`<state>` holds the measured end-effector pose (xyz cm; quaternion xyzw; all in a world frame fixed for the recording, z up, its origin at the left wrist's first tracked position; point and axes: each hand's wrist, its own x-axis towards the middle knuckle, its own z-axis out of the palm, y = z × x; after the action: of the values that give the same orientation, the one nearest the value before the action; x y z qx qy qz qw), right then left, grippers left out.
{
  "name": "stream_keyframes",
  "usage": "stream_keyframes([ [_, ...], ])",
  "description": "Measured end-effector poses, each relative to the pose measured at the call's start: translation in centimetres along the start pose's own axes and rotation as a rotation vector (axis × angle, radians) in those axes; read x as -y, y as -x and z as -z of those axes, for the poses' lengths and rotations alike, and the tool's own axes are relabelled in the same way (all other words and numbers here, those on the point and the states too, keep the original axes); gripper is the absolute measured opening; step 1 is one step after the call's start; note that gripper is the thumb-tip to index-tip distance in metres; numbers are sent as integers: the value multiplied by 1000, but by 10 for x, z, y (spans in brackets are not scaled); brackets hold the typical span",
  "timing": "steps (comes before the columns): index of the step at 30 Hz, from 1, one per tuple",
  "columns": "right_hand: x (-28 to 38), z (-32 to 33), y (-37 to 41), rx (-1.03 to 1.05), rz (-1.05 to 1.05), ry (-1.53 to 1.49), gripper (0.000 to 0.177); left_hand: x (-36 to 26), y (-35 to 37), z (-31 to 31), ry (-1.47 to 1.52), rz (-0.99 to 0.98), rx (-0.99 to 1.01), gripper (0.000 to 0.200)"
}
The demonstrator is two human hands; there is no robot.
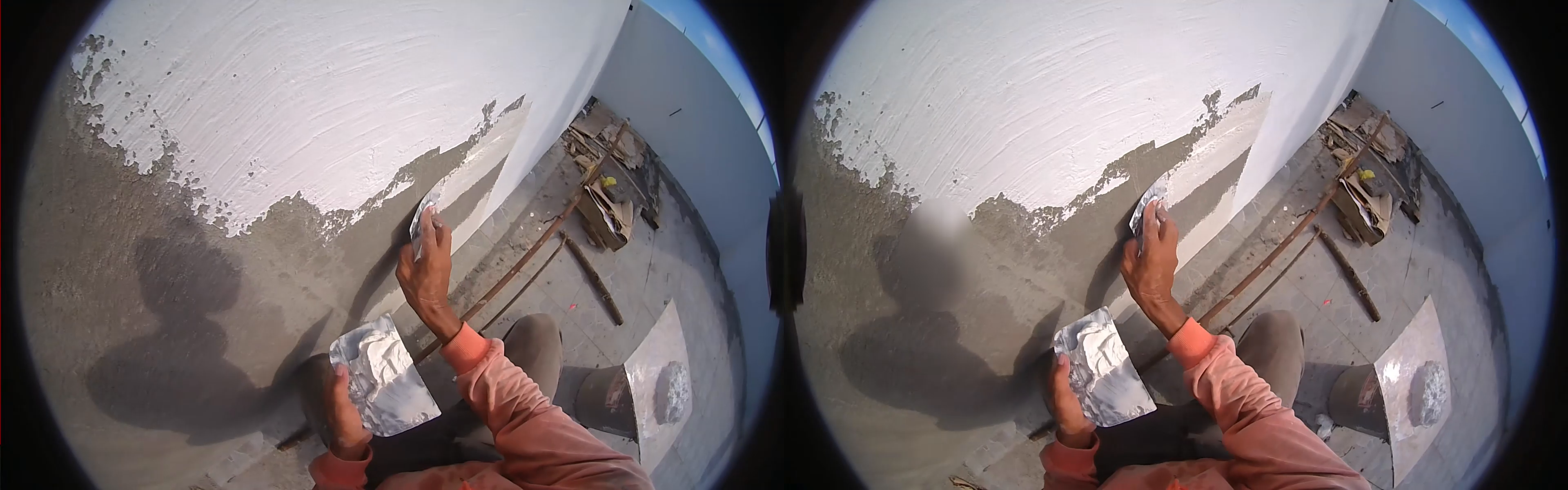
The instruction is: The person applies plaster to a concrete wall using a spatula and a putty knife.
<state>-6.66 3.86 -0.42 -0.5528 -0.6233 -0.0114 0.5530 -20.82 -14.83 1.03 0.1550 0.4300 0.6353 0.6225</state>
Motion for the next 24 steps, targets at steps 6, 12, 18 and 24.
stream_keyframes([
  [6,-18,70,-4,95,-340,-397,41,-13,6,-15,51,-59,11,44],
  [12,-214,79,-153,-238,-465,-26,29,-16,14,-12,-58,-61,1,45],
  [18,-201,71,-202,-56,-455,26,35,-9,15,4,-74,-59,27,44],
  [24,-158,46,-160,-127,-199,17,43,-13,12,0,-67,-89,-21,44],
])
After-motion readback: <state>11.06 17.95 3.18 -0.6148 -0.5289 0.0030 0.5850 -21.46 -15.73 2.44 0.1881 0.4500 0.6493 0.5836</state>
